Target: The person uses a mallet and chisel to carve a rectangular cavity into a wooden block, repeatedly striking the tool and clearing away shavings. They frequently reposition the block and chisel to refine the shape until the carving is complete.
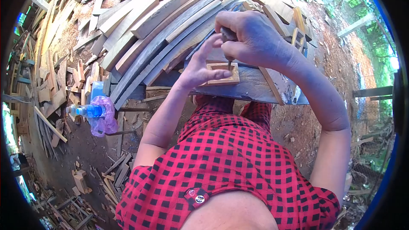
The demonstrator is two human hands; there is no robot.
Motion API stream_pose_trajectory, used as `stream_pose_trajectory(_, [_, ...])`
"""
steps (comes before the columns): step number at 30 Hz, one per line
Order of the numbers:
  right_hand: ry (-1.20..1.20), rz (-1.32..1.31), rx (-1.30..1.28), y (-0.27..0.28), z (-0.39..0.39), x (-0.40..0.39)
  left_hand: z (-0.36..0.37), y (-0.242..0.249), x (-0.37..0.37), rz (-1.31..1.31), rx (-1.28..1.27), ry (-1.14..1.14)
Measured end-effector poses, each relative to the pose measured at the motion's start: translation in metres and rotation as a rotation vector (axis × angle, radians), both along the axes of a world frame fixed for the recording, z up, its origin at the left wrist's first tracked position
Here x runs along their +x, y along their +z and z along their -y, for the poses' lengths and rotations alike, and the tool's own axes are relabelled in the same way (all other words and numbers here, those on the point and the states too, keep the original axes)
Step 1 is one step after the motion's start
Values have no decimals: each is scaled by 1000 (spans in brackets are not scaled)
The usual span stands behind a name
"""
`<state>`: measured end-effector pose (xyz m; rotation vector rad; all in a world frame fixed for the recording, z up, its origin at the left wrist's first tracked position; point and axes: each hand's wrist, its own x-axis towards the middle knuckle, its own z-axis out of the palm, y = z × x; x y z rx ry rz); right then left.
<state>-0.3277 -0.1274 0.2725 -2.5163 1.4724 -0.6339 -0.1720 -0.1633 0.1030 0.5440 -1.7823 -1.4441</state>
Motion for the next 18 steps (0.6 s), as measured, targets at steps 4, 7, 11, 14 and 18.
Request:
stream_pose_trajectory(4, [38, -17, -24, -2, 2, 6, 6, 33, -16, -74, 140, -176])
stream_pose_trajectory(7, [10, -63, -12, -8, 3, 9, 0, 22, -30, -168, 100, -55])
stream_pose_trajectory(11, [-9, -68, -13, -7, 0, 11, -8, 19, -41, -317, 52, 60])
stream_pose_trajectory(14, [-7, -97, -6, -4, 0, 15, -8, 12, -40, -286, 45, 60])
stream_pose_trajectory(18, [-16, -164, 32, 0, 0, 21, -5, 9, -42, -297, -10, 137])
